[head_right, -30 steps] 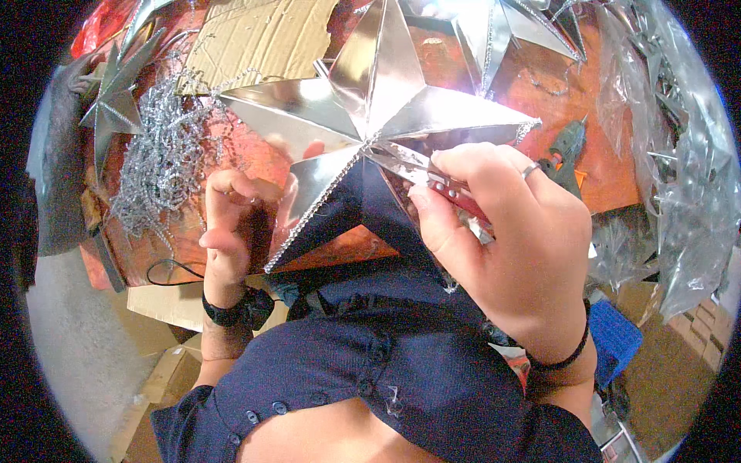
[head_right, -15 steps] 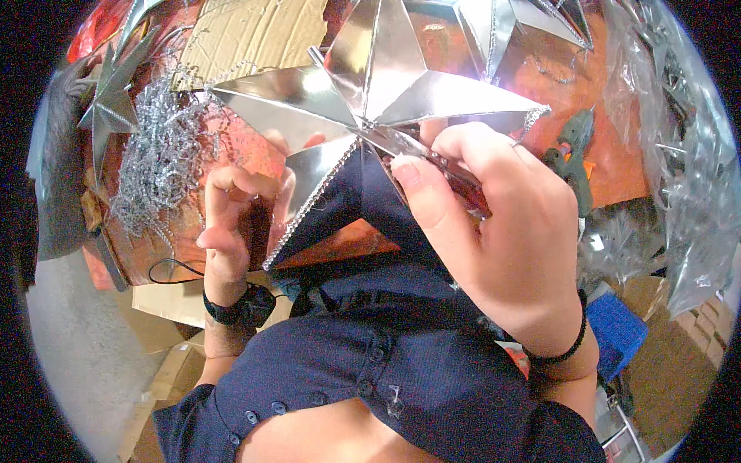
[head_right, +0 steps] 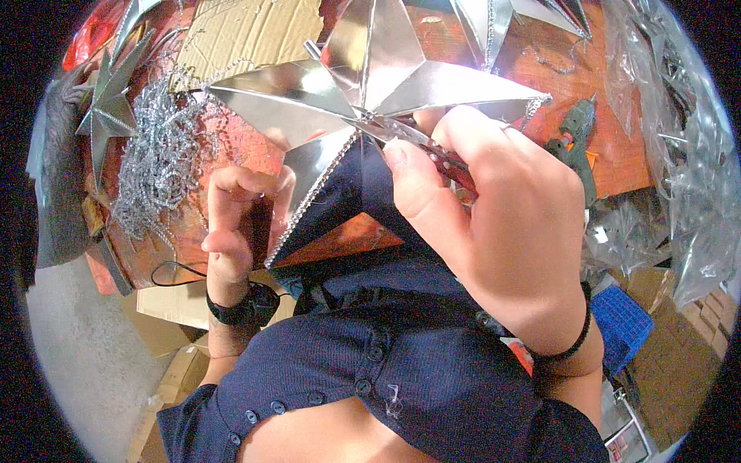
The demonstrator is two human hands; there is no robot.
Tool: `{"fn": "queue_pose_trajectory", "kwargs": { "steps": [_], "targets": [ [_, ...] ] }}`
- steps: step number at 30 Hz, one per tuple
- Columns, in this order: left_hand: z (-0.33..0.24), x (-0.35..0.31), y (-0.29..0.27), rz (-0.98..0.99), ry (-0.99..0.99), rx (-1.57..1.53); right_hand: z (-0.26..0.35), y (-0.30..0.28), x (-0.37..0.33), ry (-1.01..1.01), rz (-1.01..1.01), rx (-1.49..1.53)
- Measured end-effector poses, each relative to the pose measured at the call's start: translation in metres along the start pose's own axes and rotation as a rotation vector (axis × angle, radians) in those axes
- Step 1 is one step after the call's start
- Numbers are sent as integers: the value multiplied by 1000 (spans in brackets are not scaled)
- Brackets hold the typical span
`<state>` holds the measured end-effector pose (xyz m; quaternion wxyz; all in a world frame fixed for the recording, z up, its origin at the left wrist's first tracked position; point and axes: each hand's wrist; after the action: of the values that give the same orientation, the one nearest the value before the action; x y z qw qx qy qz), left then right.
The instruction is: Gluing decorative beads onto silver star decorations using a hot glue gun.
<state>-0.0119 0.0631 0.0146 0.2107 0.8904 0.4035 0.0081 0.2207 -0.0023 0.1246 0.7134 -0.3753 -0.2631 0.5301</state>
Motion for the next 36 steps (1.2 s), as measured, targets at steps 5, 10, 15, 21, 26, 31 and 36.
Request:
{"fn": "queue_pose_trajectory", "kwargs": {
  "steps": [5, 10, 15, 21, 26, 31, 36],
  "targets": [
    [1, -1, 2, -47, -4, 49, 1, 4, -1, 10, -9, 8],
    [-4, -1, 4, -34, -34, 31, 1, 4, 3, 58, -3, 65],
    [-5, -1, 5, -9, -53, 1, -3, 3, 3, 74, 24, 67],
    [-2, -3, 2, -4, -25, 0, -3, -4, 3, 156, 55, 215],
    [-4, 1, -10, 44, 101, 330, 4, -57, 23, 190, -130, 413],
    [-2, 6, -18, 101, 226, 440, 33, -114, 99, -177, 25, 345],
    [-6, 3, -20, 153, 260, 400, 118, -130, 221, -158, 679, 544]
  ]
}}
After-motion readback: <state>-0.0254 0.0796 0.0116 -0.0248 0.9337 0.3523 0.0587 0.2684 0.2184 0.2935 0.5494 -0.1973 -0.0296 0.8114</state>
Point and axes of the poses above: each hand's wrist, its own x-axis towards the middle knuckle, its own y-axis out of the palm, z = x × y, and after that the axes turned 4 degrees about x, right-handed
